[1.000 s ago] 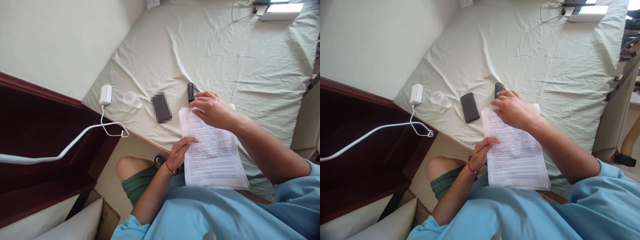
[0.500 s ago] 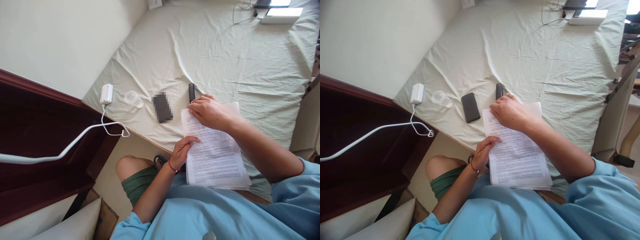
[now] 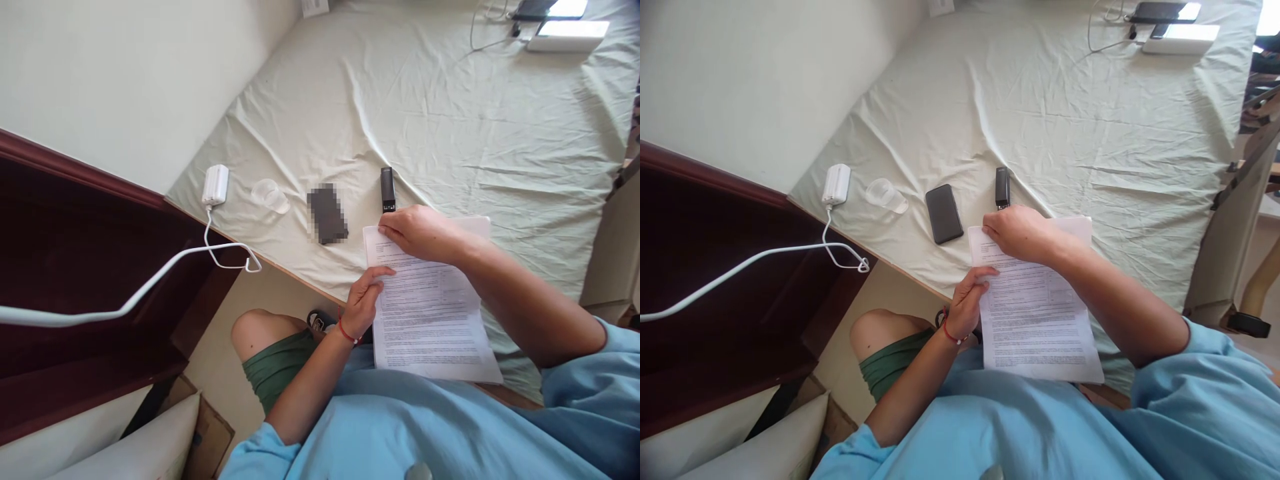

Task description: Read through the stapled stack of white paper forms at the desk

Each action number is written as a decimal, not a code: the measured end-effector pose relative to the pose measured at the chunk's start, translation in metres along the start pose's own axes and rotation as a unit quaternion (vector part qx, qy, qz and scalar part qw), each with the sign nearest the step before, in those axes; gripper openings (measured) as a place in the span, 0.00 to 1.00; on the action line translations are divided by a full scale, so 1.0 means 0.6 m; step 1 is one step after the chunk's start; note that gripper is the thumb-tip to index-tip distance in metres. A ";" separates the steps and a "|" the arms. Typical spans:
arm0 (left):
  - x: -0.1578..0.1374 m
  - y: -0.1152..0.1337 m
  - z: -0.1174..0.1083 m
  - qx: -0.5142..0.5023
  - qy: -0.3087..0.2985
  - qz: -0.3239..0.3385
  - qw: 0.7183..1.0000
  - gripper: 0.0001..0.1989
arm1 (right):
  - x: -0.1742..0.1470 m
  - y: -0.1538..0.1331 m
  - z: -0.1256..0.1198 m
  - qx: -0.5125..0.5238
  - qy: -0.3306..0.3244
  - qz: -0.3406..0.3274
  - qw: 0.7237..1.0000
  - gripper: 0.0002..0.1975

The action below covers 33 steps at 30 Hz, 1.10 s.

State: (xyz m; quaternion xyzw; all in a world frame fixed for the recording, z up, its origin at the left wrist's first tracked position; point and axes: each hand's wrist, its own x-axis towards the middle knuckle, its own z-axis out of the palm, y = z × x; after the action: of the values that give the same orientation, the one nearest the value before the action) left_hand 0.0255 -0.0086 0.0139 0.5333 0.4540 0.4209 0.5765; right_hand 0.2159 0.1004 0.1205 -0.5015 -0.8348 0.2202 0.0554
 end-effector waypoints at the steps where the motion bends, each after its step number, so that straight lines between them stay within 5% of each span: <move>1: -0.002 -0.003 0.001 -0.016 0.024 0.003 1.000 0.15 | 0.000 -0.002 -0.001 0.000 0.007 0.009 1.000 0.18; 4: -0.007 -0.006 0.006 -0.072 0.092 -0.012 0.993 0.30 | 0.002 -0.005 -0.002 -0.008 0.035 0.025 0.999 0.18; 9: -0.011 0.005 0.017 -0.020 0.096 -0.100 0.990 0.36 | 0.009 -0.017 0.004 -0.023 0.035 0.006 0.999 0.17; 20: -0.007 0.016 0.019 0.009 0.082 -0.050 0.995 0.29 | 0.009 -0.020 0.007 0.019 0.026 -0.039 0.999 0.18; 28: -0.005 0.019 0.015 0.066 0.106 -0.060 0.990 0.32 | 0.008 -0.008 0.021 -0.020 0.079 -0.259 0.962 0.15; 33: -0.008 0.022 0.013 0.026 0.088 -0.057 0.994 0.30 | 0.012 0.004 0.011 0.020 0.116 -0.215 0.969 0.18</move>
State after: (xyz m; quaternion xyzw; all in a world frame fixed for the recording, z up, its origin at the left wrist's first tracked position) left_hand 0.0319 -0.0138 0.0275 0.4826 0.5431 0.4205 0.5434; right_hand 0.2122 0.1056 0.1128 -0.3309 -0.9065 0.1600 0.2079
